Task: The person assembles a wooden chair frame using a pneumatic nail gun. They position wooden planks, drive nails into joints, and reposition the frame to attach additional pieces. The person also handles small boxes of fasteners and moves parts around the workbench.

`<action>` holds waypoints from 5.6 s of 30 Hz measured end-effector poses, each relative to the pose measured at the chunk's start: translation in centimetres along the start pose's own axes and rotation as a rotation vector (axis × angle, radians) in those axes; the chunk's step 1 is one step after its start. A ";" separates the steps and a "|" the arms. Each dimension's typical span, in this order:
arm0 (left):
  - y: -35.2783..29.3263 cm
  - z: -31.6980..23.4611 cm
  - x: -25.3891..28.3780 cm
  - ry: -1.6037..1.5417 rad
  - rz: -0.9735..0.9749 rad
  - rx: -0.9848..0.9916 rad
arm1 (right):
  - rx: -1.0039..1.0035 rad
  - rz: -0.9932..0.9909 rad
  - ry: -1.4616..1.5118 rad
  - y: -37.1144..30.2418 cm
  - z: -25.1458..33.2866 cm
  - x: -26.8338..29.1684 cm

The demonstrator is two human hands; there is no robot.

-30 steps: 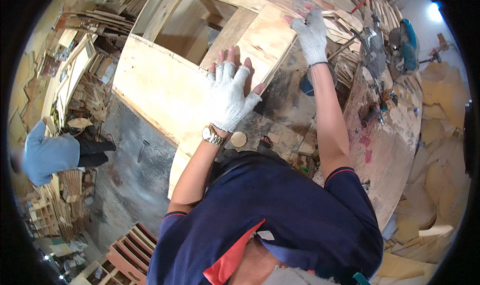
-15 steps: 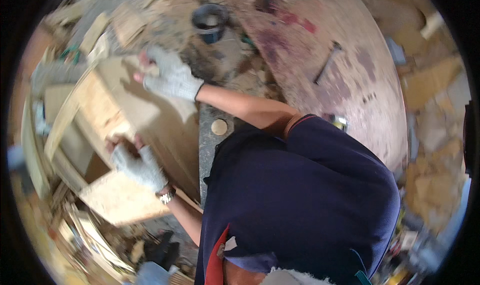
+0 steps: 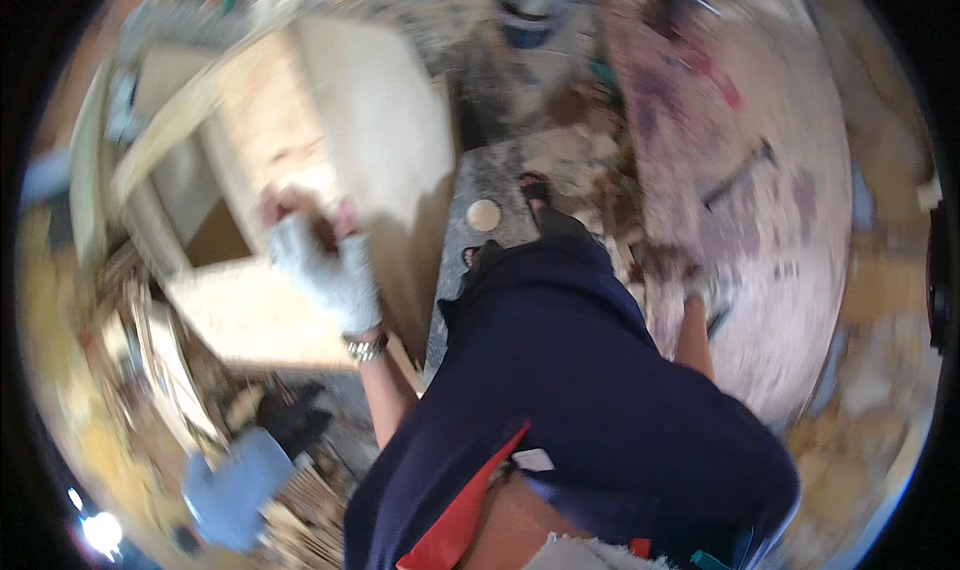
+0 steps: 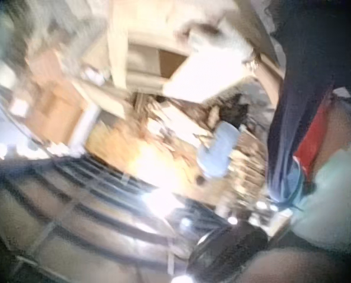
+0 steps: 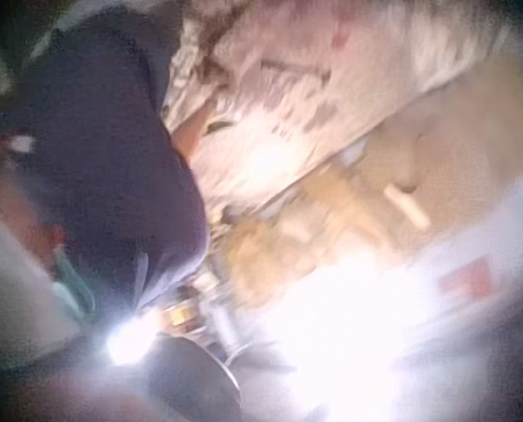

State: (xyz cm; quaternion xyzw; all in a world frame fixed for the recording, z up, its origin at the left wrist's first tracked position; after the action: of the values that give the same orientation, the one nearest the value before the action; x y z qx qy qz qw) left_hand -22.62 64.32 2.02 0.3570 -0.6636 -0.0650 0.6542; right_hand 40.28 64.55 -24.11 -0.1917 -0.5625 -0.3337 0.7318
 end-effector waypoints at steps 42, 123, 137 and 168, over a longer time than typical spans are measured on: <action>-0.6 1.2 0.7 -0.096 -0.049 0.231 | 1.744 0.771 0.628 -21.7 64.3 26.5; -0.9 1.5 0.3 -0.142 -0.065 0.270 | 1.886 0.671 -0.072 -23.6 60.1 24.9; -1.7 3.3 -0.4 -0.433 -0.249 0.338 | 1.810 0.873 -0.105 -25.9 56.7 25.2; -2.5 5.4 -0.9 -0.650 -0.233 0.452 | 1.813 0.774 -0.254 -26.5 55.8 25.7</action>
State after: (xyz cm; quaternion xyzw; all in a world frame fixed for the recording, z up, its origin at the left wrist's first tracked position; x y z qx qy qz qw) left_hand -26.70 60.96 -0.84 0.5253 -0.7884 -0.1003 0.3038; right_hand -13.46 75.47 14.25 0.2358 -0.5777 0.5073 0.5944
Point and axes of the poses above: each hand's wrist, its own y-axis towards the middle knuckle, its own x-axis out of the back of the hand, z = x × y, the point moved 6 cm from there along y, towards the middle knuckle, and after that the axes turned 14 degrees about y, right-handed, at the moved point
